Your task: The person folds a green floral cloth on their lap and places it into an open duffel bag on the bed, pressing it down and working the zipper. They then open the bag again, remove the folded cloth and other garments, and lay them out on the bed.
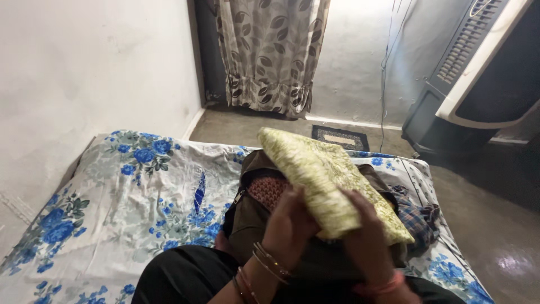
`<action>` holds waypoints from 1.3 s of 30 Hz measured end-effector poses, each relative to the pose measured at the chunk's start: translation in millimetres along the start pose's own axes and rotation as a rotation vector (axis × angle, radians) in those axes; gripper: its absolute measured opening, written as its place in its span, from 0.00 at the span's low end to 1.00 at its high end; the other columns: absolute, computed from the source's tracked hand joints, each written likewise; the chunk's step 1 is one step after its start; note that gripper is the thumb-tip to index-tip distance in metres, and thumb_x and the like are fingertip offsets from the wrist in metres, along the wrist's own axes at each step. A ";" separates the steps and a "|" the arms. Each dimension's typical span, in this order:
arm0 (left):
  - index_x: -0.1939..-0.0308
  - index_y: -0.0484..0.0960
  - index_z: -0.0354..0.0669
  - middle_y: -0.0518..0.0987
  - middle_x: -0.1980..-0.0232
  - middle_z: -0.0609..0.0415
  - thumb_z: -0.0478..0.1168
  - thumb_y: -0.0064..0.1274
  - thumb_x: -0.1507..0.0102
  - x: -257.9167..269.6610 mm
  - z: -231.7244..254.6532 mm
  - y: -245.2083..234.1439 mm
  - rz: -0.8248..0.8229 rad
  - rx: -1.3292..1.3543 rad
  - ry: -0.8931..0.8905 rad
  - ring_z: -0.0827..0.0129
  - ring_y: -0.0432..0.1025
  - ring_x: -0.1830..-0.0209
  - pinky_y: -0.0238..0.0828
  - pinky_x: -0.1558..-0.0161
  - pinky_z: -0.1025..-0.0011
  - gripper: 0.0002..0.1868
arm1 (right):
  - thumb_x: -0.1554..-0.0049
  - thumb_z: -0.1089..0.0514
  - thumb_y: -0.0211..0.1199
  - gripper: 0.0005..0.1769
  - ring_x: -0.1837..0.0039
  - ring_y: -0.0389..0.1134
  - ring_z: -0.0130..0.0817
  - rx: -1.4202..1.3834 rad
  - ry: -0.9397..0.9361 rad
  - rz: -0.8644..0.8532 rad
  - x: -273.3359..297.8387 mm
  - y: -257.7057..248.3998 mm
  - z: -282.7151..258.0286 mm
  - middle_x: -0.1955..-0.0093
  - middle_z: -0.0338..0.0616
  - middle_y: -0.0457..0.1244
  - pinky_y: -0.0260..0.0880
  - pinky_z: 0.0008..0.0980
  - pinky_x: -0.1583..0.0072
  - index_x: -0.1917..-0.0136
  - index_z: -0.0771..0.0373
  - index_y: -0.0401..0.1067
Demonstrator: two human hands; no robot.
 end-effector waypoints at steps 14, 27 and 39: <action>0.38 0.69 0.31 0.79 0.44 0.42 0.42 0.47 0.32 8.8 -59.2 8.7 -0.280 0.222 -0.478 0.59 0.78 0.49 0.81 0.50 0.65 0.22 | 0.47 0.72 0.48 0.40 0.18 0.52 0.44 0.016 0.185 -0.707 38.9 -56.5 33.7 0.18 0.44 0.54 0.55 0.43 0.27 0.24 0.47 0.70; 0.35 0.71 0.27 0.80 0.43 0.42 0.37 0.48 0.30 -92.5 -38.3 52.2 -0.507 0.016 -0.622 0.61 0.78 0.49 0.80 0.48 0.67 0.22 | 0.37 0.40 0.58 0.39 0.15 0.36 0.58 0.380 -0.098 0.437 43.4 -14.1 -25.9 0.18 0.65 0.40 0.39 0.61 0.19 0.21 0.59 0.53; 0.45 0.86 0.34 0.86 0.47 0.45 0.25 0.43 0.45 -234.1 0.2 -36.0 -0.621 -1.342 -0.165 0.63 0.79 0.50 0.77 0.45 0.67 0.26 | 0.47 0.31 0.61 0.49 0.17 0.34 0.60 0.527 -0.013 -0.093 5.6 47.8 18.0 0.19 0.66 0.42 0.24 0.68 0.24 0.25 0.65 0.58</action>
Point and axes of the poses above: each hand's wrist, its own x-axis away from the middle knuckle, its own y-axis out of the palm, z = x × y, the point moved 5 cm from there along -x, towards the middle knuckle
